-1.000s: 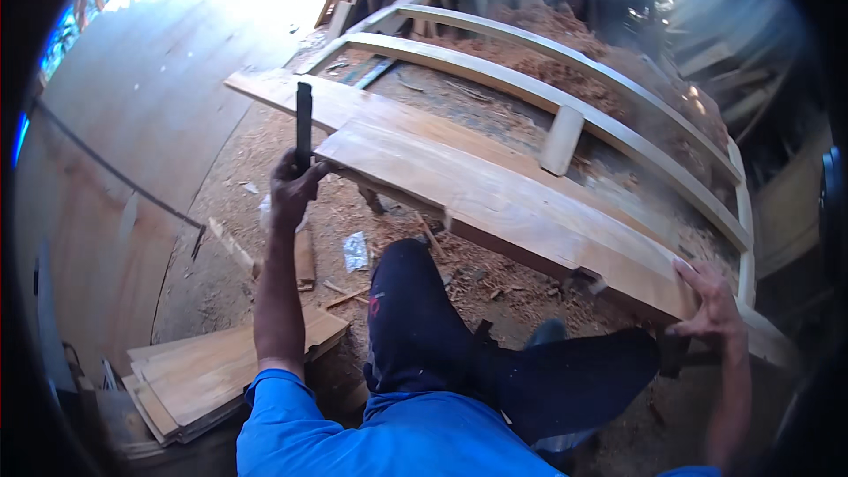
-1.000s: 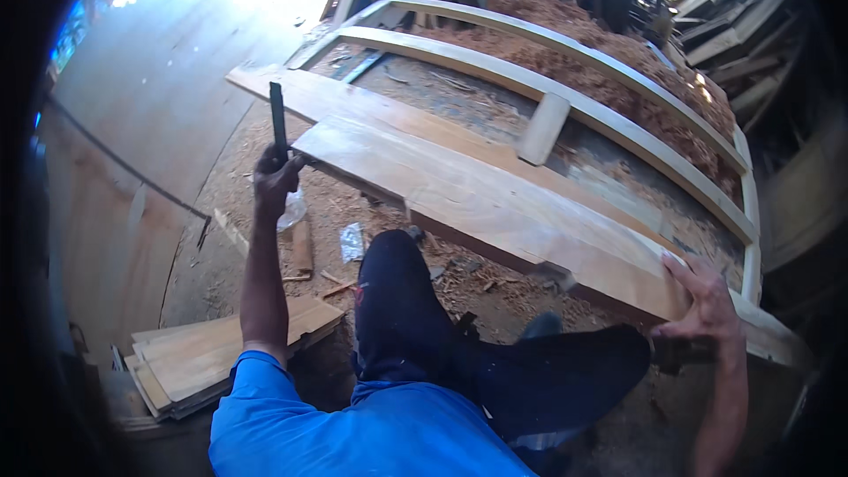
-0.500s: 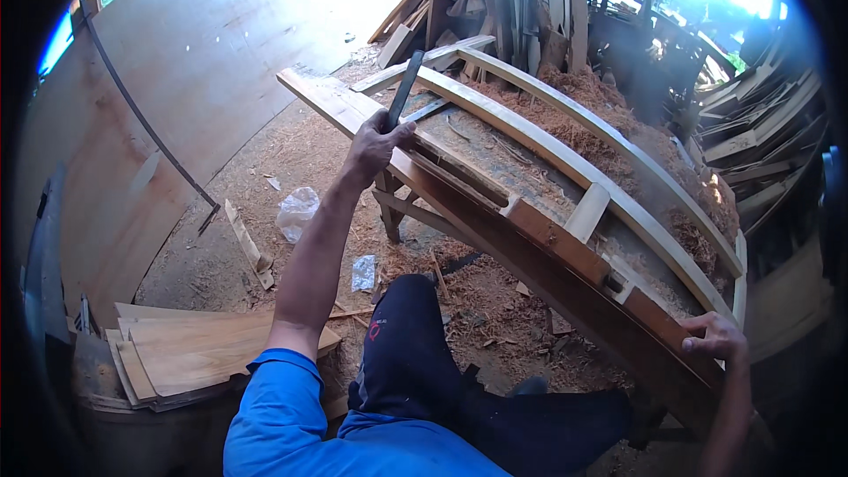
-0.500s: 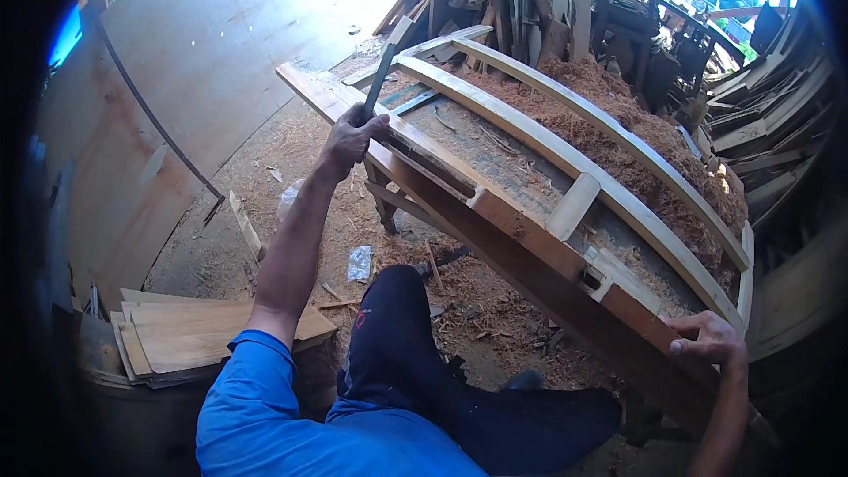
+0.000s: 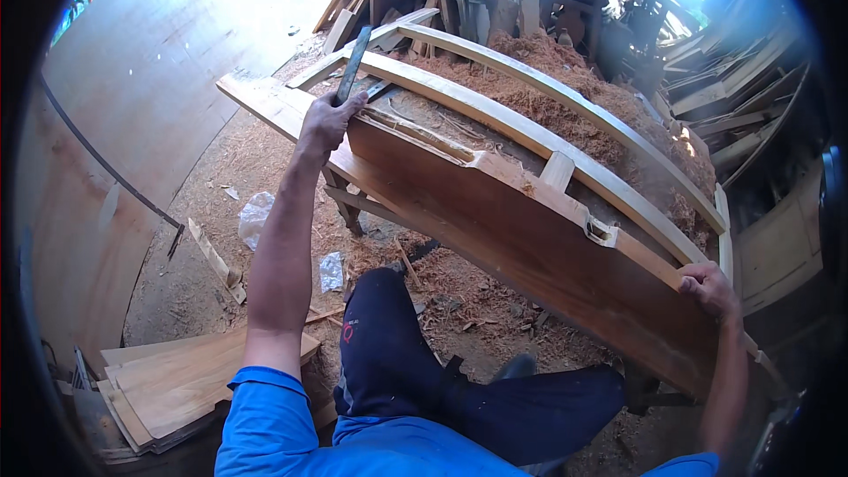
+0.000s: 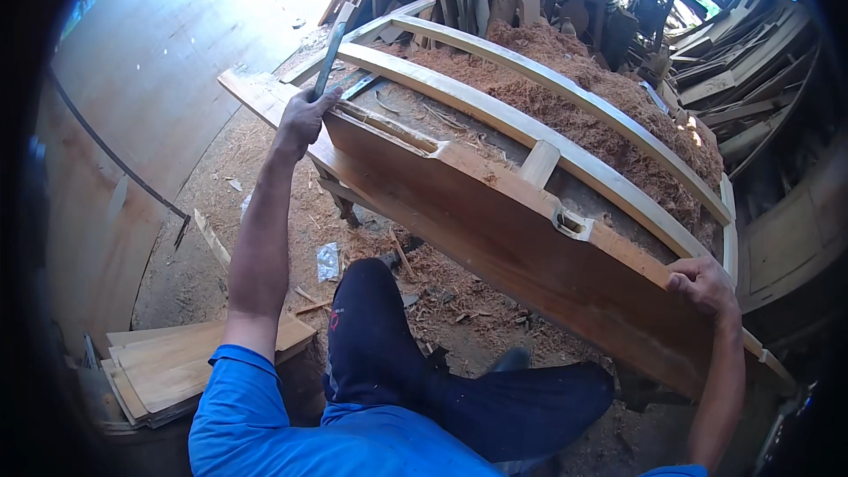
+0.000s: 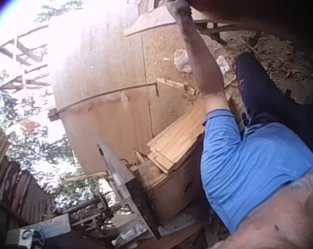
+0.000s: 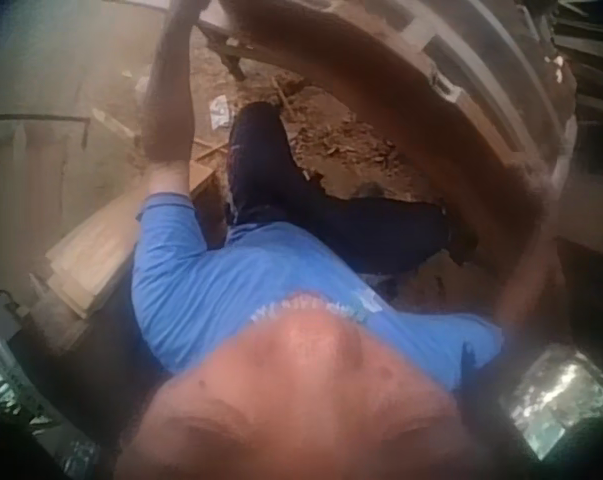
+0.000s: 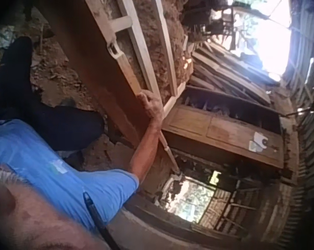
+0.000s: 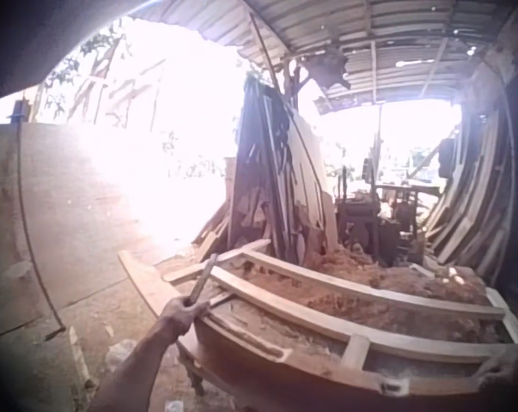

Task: The person carves a slot into a wooden frame member using a chisel and a hammer, then uses the chisel alone to smooth the interior of the carved section.

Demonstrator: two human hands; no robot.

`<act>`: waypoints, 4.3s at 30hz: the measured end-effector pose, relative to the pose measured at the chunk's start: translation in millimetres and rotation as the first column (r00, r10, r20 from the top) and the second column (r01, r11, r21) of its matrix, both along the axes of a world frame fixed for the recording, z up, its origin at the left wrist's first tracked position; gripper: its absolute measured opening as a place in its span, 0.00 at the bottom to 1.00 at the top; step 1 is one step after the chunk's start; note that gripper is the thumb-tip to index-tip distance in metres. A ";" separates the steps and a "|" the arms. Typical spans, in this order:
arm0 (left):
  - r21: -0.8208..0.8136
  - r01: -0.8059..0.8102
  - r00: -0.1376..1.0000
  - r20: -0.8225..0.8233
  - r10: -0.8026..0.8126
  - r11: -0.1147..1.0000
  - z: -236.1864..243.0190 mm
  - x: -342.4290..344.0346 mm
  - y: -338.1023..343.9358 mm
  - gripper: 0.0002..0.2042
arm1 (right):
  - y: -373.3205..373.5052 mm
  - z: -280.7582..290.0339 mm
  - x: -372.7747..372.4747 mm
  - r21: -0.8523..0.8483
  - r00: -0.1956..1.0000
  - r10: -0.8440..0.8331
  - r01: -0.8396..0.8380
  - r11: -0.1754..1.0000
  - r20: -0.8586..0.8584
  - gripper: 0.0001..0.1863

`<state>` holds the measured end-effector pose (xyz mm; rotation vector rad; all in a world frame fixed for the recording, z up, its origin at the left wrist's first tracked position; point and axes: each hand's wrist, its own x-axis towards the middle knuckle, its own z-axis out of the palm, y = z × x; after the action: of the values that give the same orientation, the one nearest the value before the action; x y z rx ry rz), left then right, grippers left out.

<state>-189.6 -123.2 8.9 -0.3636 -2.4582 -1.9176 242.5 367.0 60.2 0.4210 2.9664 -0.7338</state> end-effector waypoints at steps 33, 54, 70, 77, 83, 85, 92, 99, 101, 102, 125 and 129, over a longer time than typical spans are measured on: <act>0.349 0.345 0.924 -0.288 -0.250 0.871 22.4 129.7 -27.9 0.17 | -129.5 5.2 -13.1 0.562 0.877 0.180 0.116 0.819 -0.445 0.39; -0.781 0.422 0.312 -0.351 -0.883 0.460 -8.6 256.7 39.1 0.25 | -270.2 -60.5 -38.3 0.272 0.906 0.420 -0.391 0.879 -0.055 0.22; 0.146 0.088 0.855 -0.519 0.001 0.985 -58.5 6.3 -37.9 0.72 | -342.1 -24.3 -148.7 -0.996 0.989 -0.117 -0.086 0.026 -0.088 0.24; 0.292 0.269 0.910 -0.389 -0.143 0.918 -71.6 -6.8 -23.6 0.70 | -367.0 4.2 -181.4 -0.987 0.974 -0.178 0.150 0.052 0.139 0.32; 0.214 0.366 0.927 -0.174 -0.333 0.906 -67.5 -17.6 -37.0 0.51 | -374.0 10.1 -187.3 -0.962 0.926 -0.329 0.238 0.131 0.185 0.32; 0.268 0.383 0.920 -0.199 -0.338 0.884 -68.7 -16.6 -34.7 0.46 | -375.6 12.5 -187.6 -0.955 0.921 -0.345 0.247 0.165 0.178 0.32; 0.283 0.369 0.927 -0.175 -0.331 0.885 -78.9 -18.5 -37.8 0.39 | -369.8 25.5 -188.0 -0.917 0.903 -0.323 0.353 0.183 0.284 0.31; 0.343 0.379 0.926 -0.141 -0.351 0.860 -80.9 -14.3 -38.5 0.39 | -360.7 24.7 -189.4 -0.910 0.903 -0.268 0.385 0.155 0.336 0.30; 0.380 0.363 0.932 -0.130 -0.339 0.851 -83.0 -14.3 -36.7 0.40 | -368.1 19.5 -189.6 -0.916 0.900 -0.303 0.371 0.151 0.315 0.30; 0.382 0.366 0.930 -0.124 -0.345 0.849 -84.1 -12.8 -36.7 0.40 | -372.1 16.8 -191.0 -0.924 0.898 -0.332 0.351 0.151 0.287 0.30; 0.322 0.365 0.931 -0.152 -0.333 0.873 -76.0 -2.5 -40.2 0.41 | -333.0 43.4 -202.5 -0.663 0.901 -0.144 0.401 0.632 0.408 0.32; 0.227 0.358 0.927 -0.198 -0.317 0.905 -74.1 -4.8 -38.5 0.40 | -339.5 35.7 -193.7 -0.278 0.997 -0.059 0.044 0.959 -0.044 0.32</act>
<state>-194.4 -161.7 -65.2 -0.9483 -2.1171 -2.2009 48.8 27.5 95.8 0.4664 2.8455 -1.1635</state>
